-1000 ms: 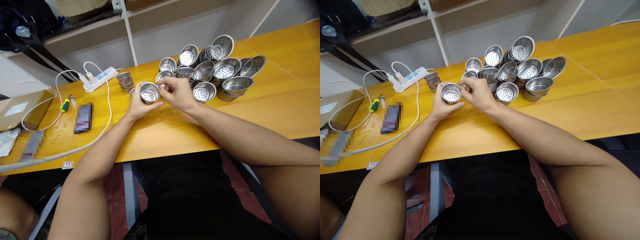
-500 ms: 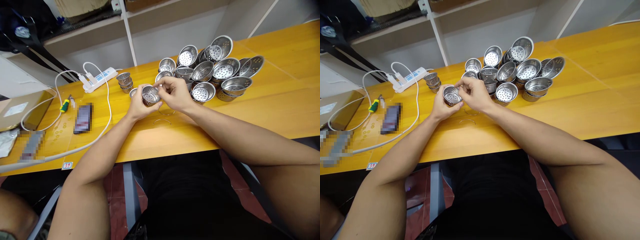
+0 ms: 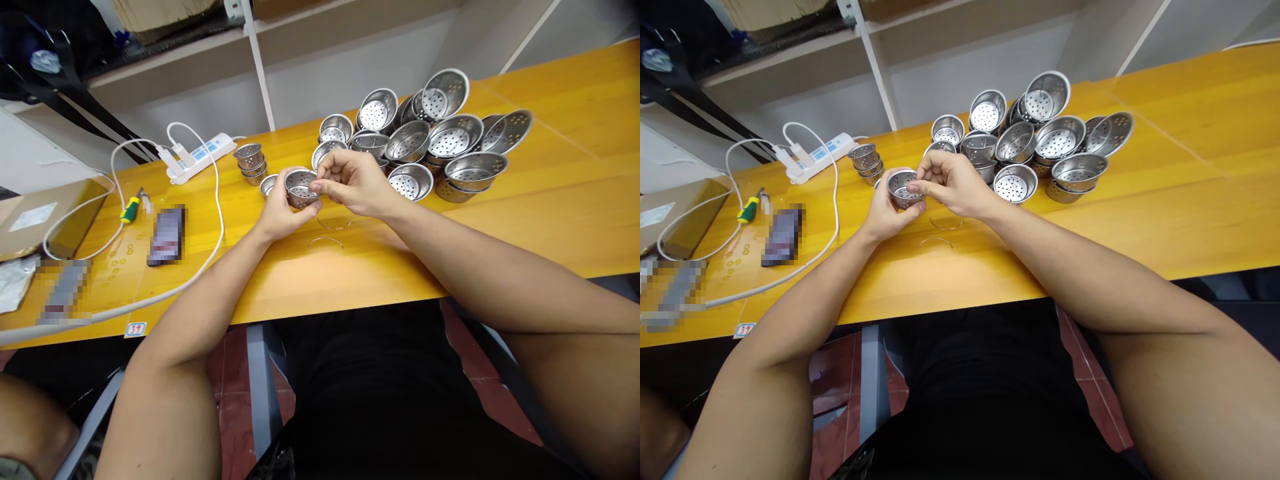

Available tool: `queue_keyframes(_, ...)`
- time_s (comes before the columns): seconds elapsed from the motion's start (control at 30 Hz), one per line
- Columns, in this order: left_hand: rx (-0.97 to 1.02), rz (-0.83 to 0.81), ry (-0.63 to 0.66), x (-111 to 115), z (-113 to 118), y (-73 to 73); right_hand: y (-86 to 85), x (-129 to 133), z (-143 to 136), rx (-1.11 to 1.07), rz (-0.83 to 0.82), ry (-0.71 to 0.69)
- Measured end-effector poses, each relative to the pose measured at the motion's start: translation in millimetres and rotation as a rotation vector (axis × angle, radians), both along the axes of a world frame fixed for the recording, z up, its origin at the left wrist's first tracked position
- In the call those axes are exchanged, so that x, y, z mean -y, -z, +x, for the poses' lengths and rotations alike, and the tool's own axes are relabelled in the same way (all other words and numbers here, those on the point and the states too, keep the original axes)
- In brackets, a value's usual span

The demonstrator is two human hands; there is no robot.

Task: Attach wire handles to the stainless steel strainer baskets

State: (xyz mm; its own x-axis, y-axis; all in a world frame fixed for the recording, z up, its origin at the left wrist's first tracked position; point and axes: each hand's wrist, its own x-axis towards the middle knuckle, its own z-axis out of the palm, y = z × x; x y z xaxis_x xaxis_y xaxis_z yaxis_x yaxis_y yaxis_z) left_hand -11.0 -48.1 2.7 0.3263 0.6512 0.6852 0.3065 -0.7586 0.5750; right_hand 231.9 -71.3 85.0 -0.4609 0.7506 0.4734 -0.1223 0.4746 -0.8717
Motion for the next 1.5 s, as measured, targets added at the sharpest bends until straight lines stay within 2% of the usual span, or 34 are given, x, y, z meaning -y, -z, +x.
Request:
queue_keyframes(0.37, -0.04, -0.009, -0.034, 1, 0, 0.3, 10.1, -6, -3, 0.028, 0.071, 0.042)
queue_keyframes(0.7, -0.019, -0.003, -0.012, -2, -1, 3.6, 10.1, -1, -4, 0.069, 0.107, 0.08)
queue_keyframes(0.87, 0.022, 0.0, -0.009, -9, -6, 6.4, 7.5, 7, 5, 0.114, 0.237, 0.236)
queue_keyframes(0.93, 0.019, 0.014, -0.032, -11, -9, 6.2, 5.9, 8, 10, 0.167, 0.313, 0.259)
queue_keyframes(1.2, 0.002, 0.008, -0.021, -14, -14, 3.0, 10.2, 0, 18, 0.329, 0.534, 0.211)
queue_keyframes(1.5, 0.0, 0.003, 0.019, -8, -11, 3.2, 23.2, -3, 17, 0.388, 0.502, 0.117)
